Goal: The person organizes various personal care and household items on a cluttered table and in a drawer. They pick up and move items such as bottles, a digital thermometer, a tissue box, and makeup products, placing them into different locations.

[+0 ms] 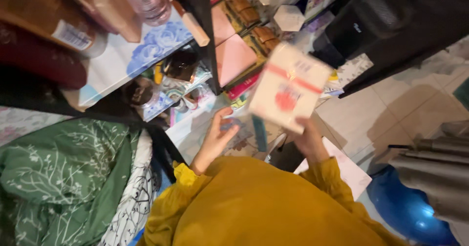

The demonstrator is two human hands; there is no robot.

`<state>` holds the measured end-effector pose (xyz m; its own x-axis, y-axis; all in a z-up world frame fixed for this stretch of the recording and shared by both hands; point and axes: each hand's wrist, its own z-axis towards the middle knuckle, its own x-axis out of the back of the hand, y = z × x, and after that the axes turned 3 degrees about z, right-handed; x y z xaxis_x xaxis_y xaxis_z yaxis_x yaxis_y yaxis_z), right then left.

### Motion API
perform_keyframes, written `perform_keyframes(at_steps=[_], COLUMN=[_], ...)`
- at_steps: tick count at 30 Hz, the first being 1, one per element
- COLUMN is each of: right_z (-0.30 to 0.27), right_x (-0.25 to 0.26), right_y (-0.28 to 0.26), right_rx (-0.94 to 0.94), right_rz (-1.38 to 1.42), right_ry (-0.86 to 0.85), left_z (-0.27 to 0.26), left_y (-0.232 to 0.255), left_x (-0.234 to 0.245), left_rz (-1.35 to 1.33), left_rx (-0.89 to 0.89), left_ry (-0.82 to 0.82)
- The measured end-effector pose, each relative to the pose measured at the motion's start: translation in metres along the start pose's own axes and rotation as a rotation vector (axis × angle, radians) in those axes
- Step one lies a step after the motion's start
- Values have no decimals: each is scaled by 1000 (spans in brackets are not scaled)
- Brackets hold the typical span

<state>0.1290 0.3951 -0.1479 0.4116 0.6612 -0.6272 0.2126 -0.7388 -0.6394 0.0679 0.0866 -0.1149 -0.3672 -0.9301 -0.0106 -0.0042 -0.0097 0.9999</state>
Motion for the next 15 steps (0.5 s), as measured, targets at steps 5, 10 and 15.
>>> perform_keyframes(at_steps=[5, 10, 15], right_z=[-24, 22, 97], right_x=[39, 53, 36], right_y=[46, 16, -100], right_rx=[-207, 67, 802], right_rz=[-180, -490, -1426], right_ry=[-214, -79, 371], left_z=[18, 13, -7], left_y=[-23, -15, -15], left_x=[-25, -8, 3], left_rz=[-519, -580, -597], left_rx=[282, 440, 489], left_ry=[-158, -114, -74])
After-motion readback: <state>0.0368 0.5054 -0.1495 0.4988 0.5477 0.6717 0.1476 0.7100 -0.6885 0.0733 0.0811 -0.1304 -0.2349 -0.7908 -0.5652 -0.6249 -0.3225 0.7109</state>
